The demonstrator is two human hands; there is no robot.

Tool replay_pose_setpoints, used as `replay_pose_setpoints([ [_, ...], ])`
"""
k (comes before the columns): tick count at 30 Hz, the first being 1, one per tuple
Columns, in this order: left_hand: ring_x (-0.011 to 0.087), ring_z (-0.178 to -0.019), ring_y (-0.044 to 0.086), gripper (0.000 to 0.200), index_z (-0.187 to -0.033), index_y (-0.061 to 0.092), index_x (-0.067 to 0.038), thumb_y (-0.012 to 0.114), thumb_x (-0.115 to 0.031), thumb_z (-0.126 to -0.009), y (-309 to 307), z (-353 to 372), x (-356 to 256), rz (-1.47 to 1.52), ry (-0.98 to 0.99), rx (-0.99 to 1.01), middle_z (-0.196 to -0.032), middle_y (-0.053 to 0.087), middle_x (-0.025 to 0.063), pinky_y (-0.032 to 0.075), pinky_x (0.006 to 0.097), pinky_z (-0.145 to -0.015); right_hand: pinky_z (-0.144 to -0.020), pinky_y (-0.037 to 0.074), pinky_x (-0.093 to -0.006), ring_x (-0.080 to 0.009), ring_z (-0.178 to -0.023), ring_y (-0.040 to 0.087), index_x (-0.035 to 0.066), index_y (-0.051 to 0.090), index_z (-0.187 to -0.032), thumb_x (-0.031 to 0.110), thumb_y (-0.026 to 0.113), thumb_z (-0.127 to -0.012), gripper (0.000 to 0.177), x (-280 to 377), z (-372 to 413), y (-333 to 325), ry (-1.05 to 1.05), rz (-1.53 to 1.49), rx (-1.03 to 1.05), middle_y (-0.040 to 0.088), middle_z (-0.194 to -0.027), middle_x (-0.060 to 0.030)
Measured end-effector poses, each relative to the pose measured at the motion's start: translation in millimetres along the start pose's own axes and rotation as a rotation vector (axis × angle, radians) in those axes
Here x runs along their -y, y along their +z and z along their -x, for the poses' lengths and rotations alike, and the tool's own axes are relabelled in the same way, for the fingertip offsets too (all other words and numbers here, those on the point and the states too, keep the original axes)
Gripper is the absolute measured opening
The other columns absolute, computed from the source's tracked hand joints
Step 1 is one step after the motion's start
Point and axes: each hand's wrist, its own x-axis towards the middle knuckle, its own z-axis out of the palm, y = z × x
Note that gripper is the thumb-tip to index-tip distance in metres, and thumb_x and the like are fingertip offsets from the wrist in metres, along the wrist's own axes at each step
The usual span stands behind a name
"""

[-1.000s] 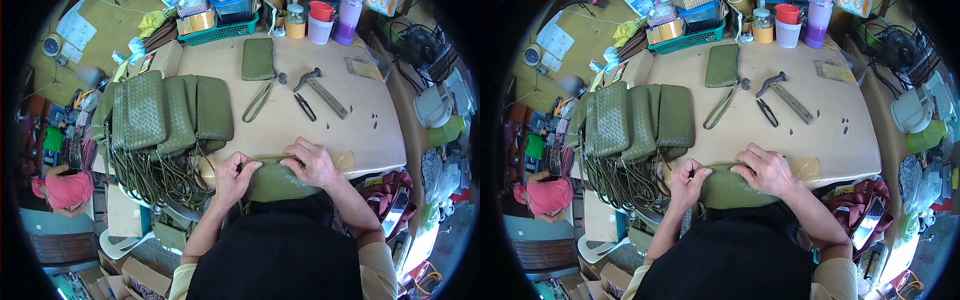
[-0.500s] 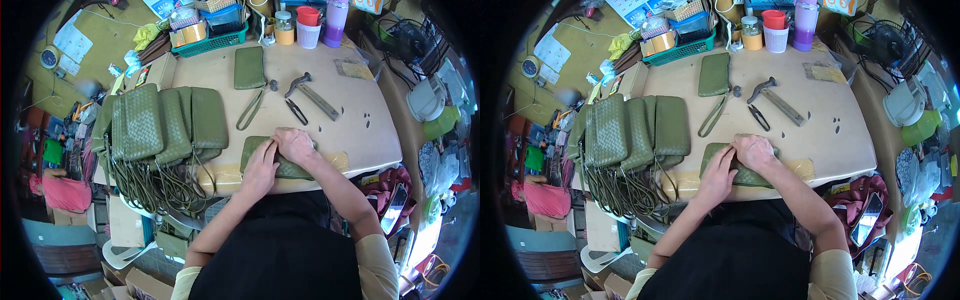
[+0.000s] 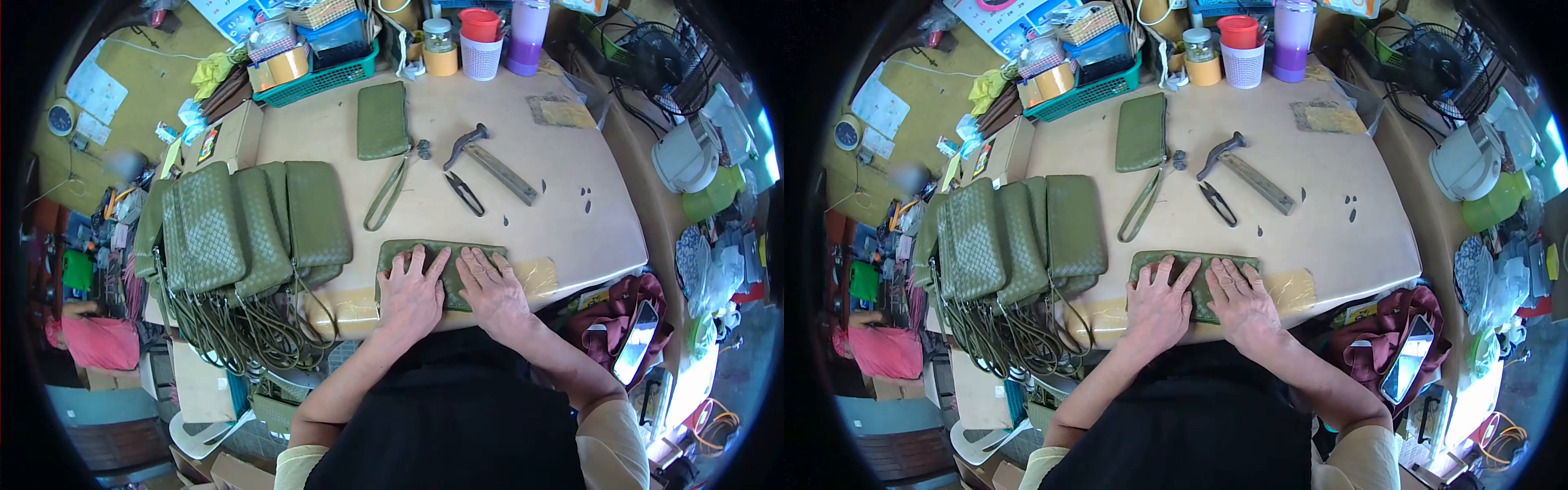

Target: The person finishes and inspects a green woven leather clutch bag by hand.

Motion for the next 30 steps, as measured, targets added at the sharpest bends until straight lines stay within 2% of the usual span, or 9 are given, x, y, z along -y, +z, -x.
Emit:
replay_pose_setpoints([
  [6, 0.0348, -0.112, 0.045, 0.059, -0.138, 0.046, -0.021, 0.057, -0.015, -0.081, -5.2, -7.2, -10.2, -0.070, -0.040, 0.117, -0.130, 0.044, 0.0169, 0.044, 0.0517, -0.087, -0.099, 0.038, -0.0401, -0.0248, -0.122, 0.052, 0.003, 0.056, -0.124, 0.024, 0.063, -0.086, 0.044, -11.5, -10.4, -16.5, 0.040, -0.082, 0.014, 0.052, -0.134, -0.0141],
  [8, 0.0349, -0.113, 0.045, 0.060, -0.138, 0.045, -0.018, 0.058, -0.014, -0.080, 3.6, -10.2, -10.2, -0.057, -0.051, 0.117, -0.130, 0.044, 0.0168, 0.043, 0.0506, -0.090, -0.088, 0.046, -0.0415, -0.0292, -0.100, 0.062, 0.007, 0.063, -0.113, 0.020, 0.068, -0.081, 0.034, -33.5, -17.7, -23.3, 0.041, -0.387, 0.084, 0.059, -0.121, -0.0138],
  [9, 0.0355, -0.114, 0.045, 0.061, -0.138, 0.045, -0.015, 0.058, -0.012, -0.078, 20.8, -9.3, -6.6, -0.053, 0.015, 0.029, -0.129, 0.044, 0.0173, 0.042, 0.0495, -0.093, -0.088, 0.046, -0.0415, -0.0292, -0.100, 0.062, 0.007, 0.063, -0.113, 0.020, 0.068, -0.081, 0.034, -43.3, -27.1, -21.6, 0.042, -0.389, 0.082, 0.059, -0.121, -0.0138],
  [11, 0.0362, -0.115, 0.044, 0.063, -0.137, 0.045, -0.011, 0.058, -0.010, -0.076, 31.1, -6.4, -6.8, -0.052, 0.090, -0.060, -0.129, 0.044, 0.0178, 0.041, 0.0484, -0.096, -0.078, 0.050, -0.0409, -0.0325, -0.085, 0.063, 0.006, 0.065, -0.097, 0.016, 0.069, -0.079, 0.021, -65.4, -50.6, -8.6, 0.199, -0.408, -0.212, 0.062, -0.103, -0.0135],
  [14, 0.0377, -0.117, 0.044, 0.064, -0.138, 0.044, -0.009, 0.056, -0.003, -0.075, 29.3, -4.6, -13.4, -0.023, 0.104, -0.054, -0.128, 0.044, 0.0197, 0.037, 0.0489, -0.101, -0.072, 0.052, -0.0415, -0.0342, -0.080, 0.063, 0.003, 0.063, -0.089, 0.013, 0.070, -0.078, 0.017, -80.4, -83.3, 20.7, 0.188, -0.288, -0.296, 0.060, -0.087, -0.0138],
  [23, 0.0386, -0.117, 0.044, 0.068, -0.141, 0.042, -0.016, 0.055, -0.001, -0.076, 30.8, -3.2, -17.3, -0.024, 0.092, -0.062, -0.128, 0.043, 0.0205, 0.036, 0.0500, -0.102, -0.077, 0.053, -0.0419, -0.0356, -0.090, 0.065, 0.001, 0.057, -0.104, 0.025, 0.067, -0.082, 0.034, -76.3, -171.3, 51.8, 0.226, -0.310, 0.030, 0.058, -0.106, -0.0204],
  [24, 0.0386, -0.117, 0.044, 0.068, -0.141, 0.042, -0.016, 0.055, -0.001, -0.076, 30.0, -3.0, -17.2, -0.027, 0.092, -0.063, -0.128, 0.043, 0.0205, 0.036, 0.0500, -0.102, -0.077, 0.053, -0.0419, -0.0356, -0.090, 0.065, 0.001, 0.057, -0.104, 0.025, 0.067, -0.082, 0.034, -75.5, -168.6, 46.6, 0.225, -0.312, 0.028, 0.058, -0.106, -0.0204],
  [26, 0.0391, -0.115, 0.044, 0.070, -0.142, 0.040, -0.020, 0.055, -0.001, -0.076, 27.6, -2.6, -17.9, -0.060, 0.113, -0.038, -0.126, 0.044, 0.0211, 0.036, 0.0501, -0.101, -0.078, 0.050, -0.0449, -0.0345, -0.095, 0.060, 0.004, 0.057, -0.099, 0.026, 0.071, -0.080, 0.032, -79.9, -153.0, 30.5, 0.289, -0.114, -0.297, 0.057, -0.102, -0.0169],
  [30, 0.0395, -0.112, 0.045, 0.070, -0.142, 0.042, -0.022, 0.054, 0.001, -0.077, 21.1, -5.6, -23.0, -0.073, 0.119, -0.046, -0.122, 0.044, 0.0217, 0.037, 0.0497, -0.100, -0.080, 0.050, -0.0437, -0.0318, -0.101, 0.058, 0.006, 0.054, -0.104, 0.029, 0.068, -0.083, 0.034, -123.0, -111.2, 38.7, 0.452, 0.109, -0.165, 0.056, -0.109, -0.0173],
])
